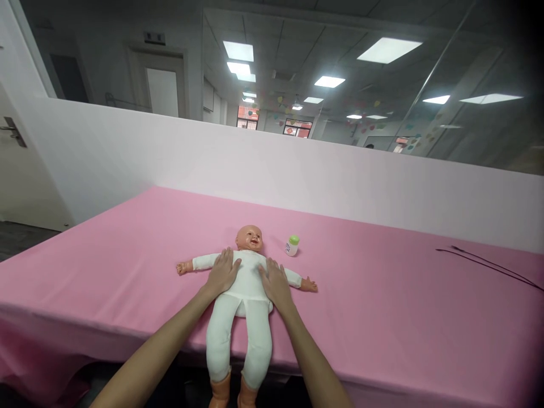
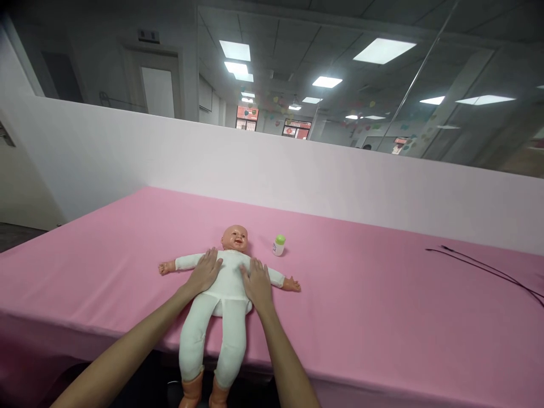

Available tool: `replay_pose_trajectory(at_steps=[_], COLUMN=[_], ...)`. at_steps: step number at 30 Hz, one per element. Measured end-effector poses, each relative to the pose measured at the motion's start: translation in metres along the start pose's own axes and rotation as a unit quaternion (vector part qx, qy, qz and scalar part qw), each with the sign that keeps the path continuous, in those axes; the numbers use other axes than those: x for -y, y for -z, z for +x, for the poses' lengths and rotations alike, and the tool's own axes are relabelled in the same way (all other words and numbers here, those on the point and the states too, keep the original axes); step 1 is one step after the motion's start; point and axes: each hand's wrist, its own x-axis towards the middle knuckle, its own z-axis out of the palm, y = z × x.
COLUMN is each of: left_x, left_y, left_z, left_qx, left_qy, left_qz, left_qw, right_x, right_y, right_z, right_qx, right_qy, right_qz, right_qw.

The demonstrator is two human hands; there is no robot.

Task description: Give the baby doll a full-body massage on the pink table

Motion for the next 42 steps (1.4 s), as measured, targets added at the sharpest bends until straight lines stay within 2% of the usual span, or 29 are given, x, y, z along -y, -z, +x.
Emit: replay_pose_trajectory(at_steps=[4,7,9,11,14,17,19,21,26,28,30,32,35,37,38,39,42], left_x=[0.017,0.021,0.013,-0.001,-0.024,-0.027,-0.016,0.0,0.034,0.042,0.049,0.057,0.065,0.066,0.064,0.062,0.05], left_y=[0.012,0.027,0.031,0.029,0.017,0.006,0.007,0.013,0.042,0.058,0.075,0.091,0.108,0.113,0.114,0.114,0.113], left_z=[-0.008,-0.011,-0.009,-0.006,-0.003,-0.006,-0.01,-0.016,-0.031,-0.036,-0.04,-0.045,-0.053,-0.058,-0.059,-0.06,-0.055], left_qx=[-0.036,-0.063,-0.058,-0.042,0.015,0.07,0.067,0.039,-0.047,-0.068,-0.082,-0.078,-0.057,-0.052,-0.06,-0.075,-0.161], left_qy=[-0.007,-0.006,-0.012,-0.04,-0.077,-0.062,-0.021,0.011,-0.032,0.001,0.06,0.12,0.168,0.155,0.149,0.147,0.132], left_qz=[0.195,0.25,0.226,0.166,0.082,0.061,0.086,0.143,0.288,0.309,0.322,0.325,0.289,0.234,0.202,0.165,-0.008], left_qw=[0.98,0.966,0.972,0.984,0.993,0.994,0.994,0.989,0.956,0.949,0.941,0.935,0.941,0.958,0.966,0.972,0.978], right_x=[-0.014,-0.022,-0.018,-0.007,0.016,0.025,0.02,0.008,-0.029,-0.045,-0.06,-0.074,-0.087,-0.088,-0.086,-0.083,-0.065], right_y=[0.02,0.035,0.04,0.038,0.027,0.017,0.016,0.02,0.047,0.062,0.076,0.087,0.09,0.086,0.082,0.08,0.076], right_z=[-0.014,-0.02,-0.017,-0.012,-0.006,-0.008,-0.013,-0.017,-0.026,-0.03,-0.034,-0.037,-0.041,-0.041,-0.041,-0.04,-0.037], right_qx=[-0.028,-0.046,-0.042,-0.022,0.023,0.043,0.034,0.017,-0.017,-0.036,-0.048,-0.032,-0.016,-0.037,-0.054,-0.07,-0.128], right_qy=[-0.016,-0.045,-0.054,-0.043,-0.008,0.003,-0.006,-0.012,-0.007,-0.055,-0.142,-0.22,-0.265,-0.255,-0.247,-0.241,-0.218], right_qz=[-0.145,-0.195,-0.179,-0.114,0.012,0.042,0.003,-0.053,-0.162,-0.177,-0.196,-0.199,-0.105,0.036,0.125,0.219,0.444], right_qw=[0.989,0.979,0.982,0.992,1.0,0.998,0.999,0.998,0.987,0.982,0.969,0.954,0.958,0.966,0.959,0.943,0.86])
